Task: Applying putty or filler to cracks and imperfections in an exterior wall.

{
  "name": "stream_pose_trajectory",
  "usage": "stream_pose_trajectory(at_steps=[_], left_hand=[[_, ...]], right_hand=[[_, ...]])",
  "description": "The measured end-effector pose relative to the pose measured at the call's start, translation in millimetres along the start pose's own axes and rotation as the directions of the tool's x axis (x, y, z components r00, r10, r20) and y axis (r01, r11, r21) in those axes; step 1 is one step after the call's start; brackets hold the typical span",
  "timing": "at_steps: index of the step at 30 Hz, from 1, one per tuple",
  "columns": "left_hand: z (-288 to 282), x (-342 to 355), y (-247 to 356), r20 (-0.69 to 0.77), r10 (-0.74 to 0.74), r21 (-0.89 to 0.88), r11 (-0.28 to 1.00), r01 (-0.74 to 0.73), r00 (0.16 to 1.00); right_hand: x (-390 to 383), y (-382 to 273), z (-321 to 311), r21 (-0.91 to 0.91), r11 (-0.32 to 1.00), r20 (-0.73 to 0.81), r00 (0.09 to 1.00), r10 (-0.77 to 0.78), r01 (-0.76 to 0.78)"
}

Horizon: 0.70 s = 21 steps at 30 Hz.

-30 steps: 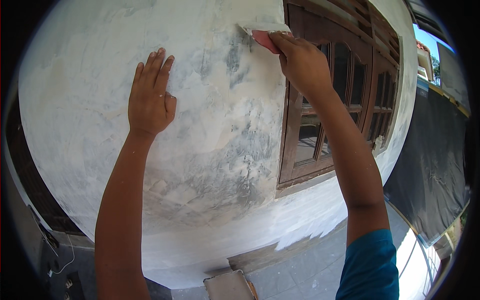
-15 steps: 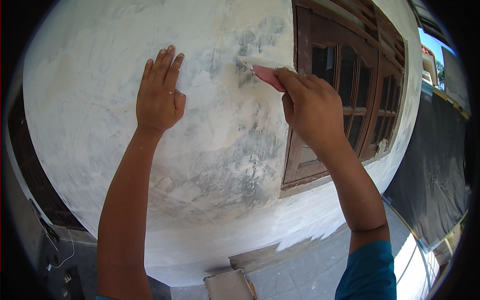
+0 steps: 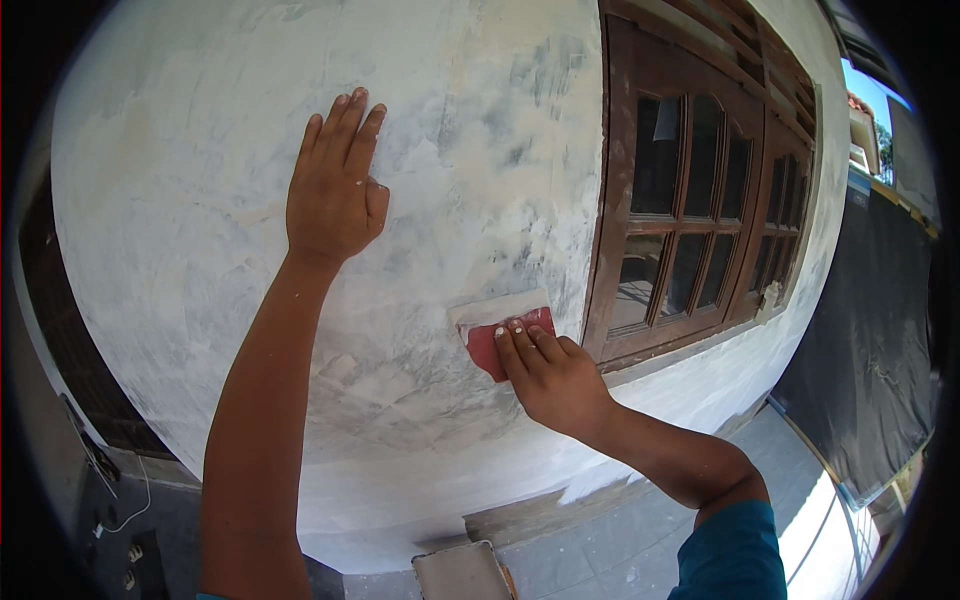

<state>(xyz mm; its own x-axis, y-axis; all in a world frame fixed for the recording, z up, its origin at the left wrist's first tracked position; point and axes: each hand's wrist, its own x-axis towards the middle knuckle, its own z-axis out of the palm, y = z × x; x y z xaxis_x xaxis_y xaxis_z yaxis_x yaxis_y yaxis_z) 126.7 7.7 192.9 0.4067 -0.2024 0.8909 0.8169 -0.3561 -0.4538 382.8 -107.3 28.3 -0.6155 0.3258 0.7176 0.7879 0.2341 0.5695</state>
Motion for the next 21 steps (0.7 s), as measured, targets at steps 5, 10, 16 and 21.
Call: stream_pose_trajectory(at_steps=[5,10,16,21], left_hand=[[-4,-4,-3,0.027,-0.026,0.038,0.999,0.025,0.999],[-1,1,0,0.016,-0.007,-0.008,1.0,0.007,1.0],[1,-1,-2,-0.001,0.001,0.017,1.0,-0.001,1.0],[4,-1,0,0.006,0.003,0.039,0.999,-0.003,1.0]], right_hand=[[66,64,-54,-0.005,0.995,-0.243,0.965,0.094,-0.099],[103,142,-40,-0.224,0.943,-0.451,0.884,0.125,-0.247],[-23,38,22,-0.107,0.993,-0.059,0.997,0.052,-0.058],[-51,11,-11,0.214,0.968,0.148,0.984,0.101,-0.132]])
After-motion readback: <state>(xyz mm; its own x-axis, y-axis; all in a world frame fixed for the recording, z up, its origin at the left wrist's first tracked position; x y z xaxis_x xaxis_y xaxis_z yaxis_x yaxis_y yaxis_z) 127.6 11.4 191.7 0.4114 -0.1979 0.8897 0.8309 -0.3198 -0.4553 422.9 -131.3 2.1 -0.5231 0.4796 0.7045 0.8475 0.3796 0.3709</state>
